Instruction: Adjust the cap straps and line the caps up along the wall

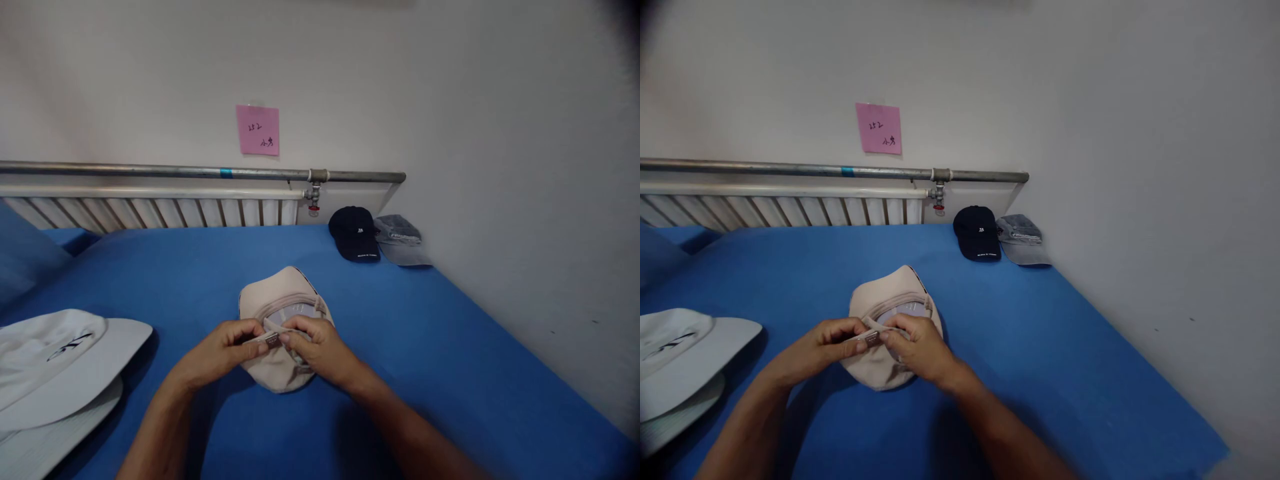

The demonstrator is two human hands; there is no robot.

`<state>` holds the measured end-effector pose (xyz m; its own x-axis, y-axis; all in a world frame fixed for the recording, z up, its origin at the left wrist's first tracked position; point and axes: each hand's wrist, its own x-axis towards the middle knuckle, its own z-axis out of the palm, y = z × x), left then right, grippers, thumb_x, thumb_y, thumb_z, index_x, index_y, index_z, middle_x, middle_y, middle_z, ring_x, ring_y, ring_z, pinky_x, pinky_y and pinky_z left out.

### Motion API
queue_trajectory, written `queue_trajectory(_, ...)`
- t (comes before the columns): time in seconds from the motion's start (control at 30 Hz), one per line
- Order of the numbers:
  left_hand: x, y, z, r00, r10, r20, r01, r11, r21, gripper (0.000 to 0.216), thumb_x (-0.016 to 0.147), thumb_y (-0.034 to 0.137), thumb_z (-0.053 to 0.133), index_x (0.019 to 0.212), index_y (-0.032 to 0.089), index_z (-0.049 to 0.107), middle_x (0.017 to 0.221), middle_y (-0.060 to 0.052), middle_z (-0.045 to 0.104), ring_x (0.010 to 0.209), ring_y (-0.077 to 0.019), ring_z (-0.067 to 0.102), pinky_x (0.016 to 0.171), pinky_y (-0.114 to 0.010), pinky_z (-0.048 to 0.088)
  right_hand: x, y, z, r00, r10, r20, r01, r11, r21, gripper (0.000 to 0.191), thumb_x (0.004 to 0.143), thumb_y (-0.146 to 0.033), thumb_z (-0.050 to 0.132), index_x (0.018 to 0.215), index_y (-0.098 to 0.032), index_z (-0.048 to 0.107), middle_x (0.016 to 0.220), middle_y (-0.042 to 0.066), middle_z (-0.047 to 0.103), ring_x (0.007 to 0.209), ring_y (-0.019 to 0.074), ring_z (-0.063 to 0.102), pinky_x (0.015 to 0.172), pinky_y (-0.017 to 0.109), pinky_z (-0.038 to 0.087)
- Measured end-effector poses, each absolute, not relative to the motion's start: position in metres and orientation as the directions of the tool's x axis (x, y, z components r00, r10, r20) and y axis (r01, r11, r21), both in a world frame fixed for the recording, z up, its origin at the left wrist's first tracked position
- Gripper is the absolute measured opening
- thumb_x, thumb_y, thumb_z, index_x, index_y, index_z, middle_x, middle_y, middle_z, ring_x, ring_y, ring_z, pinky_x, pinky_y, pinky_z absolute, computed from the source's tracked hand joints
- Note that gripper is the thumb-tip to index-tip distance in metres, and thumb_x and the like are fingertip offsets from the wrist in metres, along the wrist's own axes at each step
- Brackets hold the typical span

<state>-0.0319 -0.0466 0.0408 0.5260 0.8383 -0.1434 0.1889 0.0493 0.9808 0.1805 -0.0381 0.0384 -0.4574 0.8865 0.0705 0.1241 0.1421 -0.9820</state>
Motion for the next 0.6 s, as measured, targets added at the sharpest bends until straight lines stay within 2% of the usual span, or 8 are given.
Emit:
queue_trajectory(0.1,-0.0333,-0.0464,0.0415,0.529,0.838,-0.135,0.179,0.045,0.983,0.027,0.084,0.043,0.060,0.083,0.015,0.061,0.072,0.002,0.049,0.067,-0.0118,0.040,0.060,-0.025,0.030,0.1836,-0.0339,0.0323,-0.414,0.910,-0.009,-0.003,-0.011,-1.000,0.020,0.084,-0.034,0.057,0.071,-0.020,0.058,0.053,-0.006,0.046,0.046,0.0072,0.038,0.044,0.020,0.030)
queue_trajectory(0.23,-0.0355,-0.0469,0.0414,0.519,0.843,-0.143,0.159,0.069,0.985,0.026,0.083,0.041,0.062,0.087,0.015,0.063,0.074,0.001,0.053,0.067,-0.0120,0.044,0.062,-0.024,0.033,0.1872,-0.0333,0.0303,-0.459,0.885,-0.070,-0.132,-0.146,-0.980,0.021,0.082,-0.036,0.059,0.069,-0.019,0.057,0.049,-0.007,0.043,0.041,0.0057,0.033,0.041,0.019,0.026)
queue_trajectory(0.4,-0.0348,-0.0474,0.0404,0.492,0.858,-0.147,0.095,0.116,0.989,0.023,0.080,0.037,0.066,0.082,0.015,0.062,0.071,0.002,0.054,0.064,-0.0101,0.044,0.059,-0.022,0.033,0.1844,-0.0392,0.0342,-0.513,0.854,-0.084,-0.139,-0.180,-0.974,0.015,0.078,-0.032,0.063,0.073,-0.018,0.062,0.053,-0.006,0.046,0.040,0.0040,0.030,0.039,0.018,0.021)
queue_trajectory(0.6,-0.0354,-0.0462,0.0390,0.481,0.866,-0.138,0.080,0.114,0.990,0.022,0.077,0.036,0.069,0.083,0.015,0.065,0.075,0.000,0.060,0.067,-0.0111,0.049,0.062,-0.023,0.037,0.1823,-0.0395,0.0331,-0.484,0.867,-0.116,-0.192,-0.234,-0.953,0.016,0.077,-0.034,0.067,0.078,-0.018,0.063,0.048,-0.009,0.038,0.038,0.0032,0.027,0.036,0.018,0.019)
